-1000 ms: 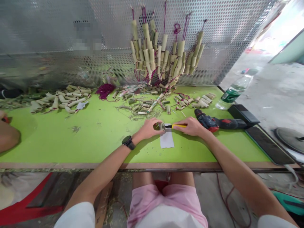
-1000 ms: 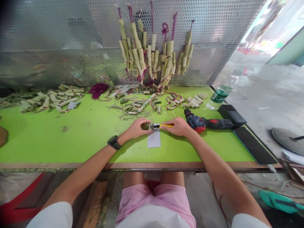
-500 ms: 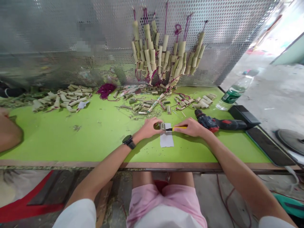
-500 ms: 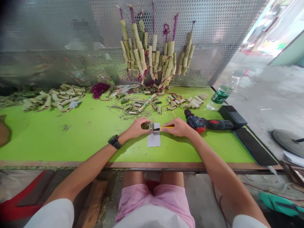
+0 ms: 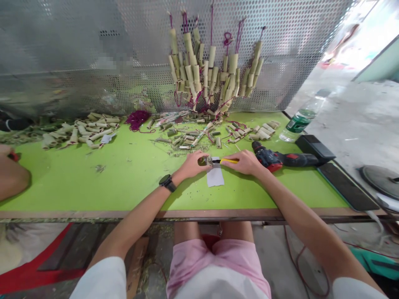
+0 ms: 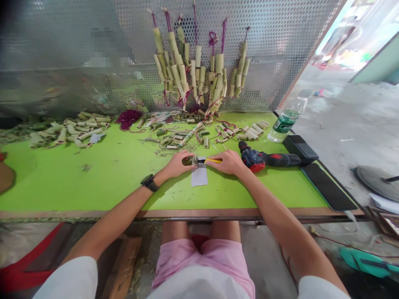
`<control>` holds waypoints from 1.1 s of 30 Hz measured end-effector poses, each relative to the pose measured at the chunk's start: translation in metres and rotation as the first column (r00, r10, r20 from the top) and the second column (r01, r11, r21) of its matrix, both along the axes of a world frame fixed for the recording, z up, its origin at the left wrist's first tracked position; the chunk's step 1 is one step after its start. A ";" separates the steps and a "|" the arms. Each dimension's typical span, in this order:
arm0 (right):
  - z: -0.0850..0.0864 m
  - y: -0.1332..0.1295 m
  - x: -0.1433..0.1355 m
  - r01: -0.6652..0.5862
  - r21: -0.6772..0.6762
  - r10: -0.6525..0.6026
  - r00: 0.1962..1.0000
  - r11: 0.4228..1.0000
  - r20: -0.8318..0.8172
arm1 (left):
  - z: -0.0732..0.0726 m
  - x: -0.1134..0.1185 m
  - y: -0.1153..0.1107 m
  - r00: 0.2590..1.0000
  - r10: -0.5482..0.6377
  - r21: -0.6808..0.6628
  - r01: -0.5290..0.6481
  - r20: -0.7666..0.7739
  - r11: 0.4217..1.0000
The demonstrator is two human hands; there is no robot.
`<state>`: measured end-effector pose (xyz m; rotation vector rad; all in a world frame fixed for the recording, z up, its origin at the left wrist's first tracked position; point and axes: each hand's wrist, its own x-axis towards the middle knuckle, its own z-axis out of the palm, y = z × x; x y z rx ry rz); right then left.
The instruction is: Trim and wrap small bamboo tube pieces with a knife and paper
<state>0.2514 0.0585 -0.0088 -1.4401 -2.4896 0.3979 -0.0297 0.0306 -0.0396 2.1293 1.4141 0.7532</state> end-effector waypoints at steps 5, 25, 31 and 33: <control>0.002 -0.002 -0.001 0.009 0.060 -0.010 1.000 0.998 0.016 | -0.002 0.001 -0.001 1.000 0.001 -0.002 -0.001 0.017 1.000; -0.010 0.002 0.007 -0.031 0.148 0.038 0.998 0.989 -0.049 | -0.006 -0.002 0.002 0.993 -0.017 -0.069 0.025 0.115 0.997; -0.009 0.005 0.013 -0.120 -0.006 0.118 0.984 0.993 -0.135 | -0.003 -0.001 0.003 0.995 0.004 -0.069 0.003 0.101 0.998; -0.008 0.007 0.013 -0.072 0.010 0.072 0.993 0.997 -0.098 | -0.001 0.000 0.002 0.995 -0.002 -0.067 0.009 0.101 0.998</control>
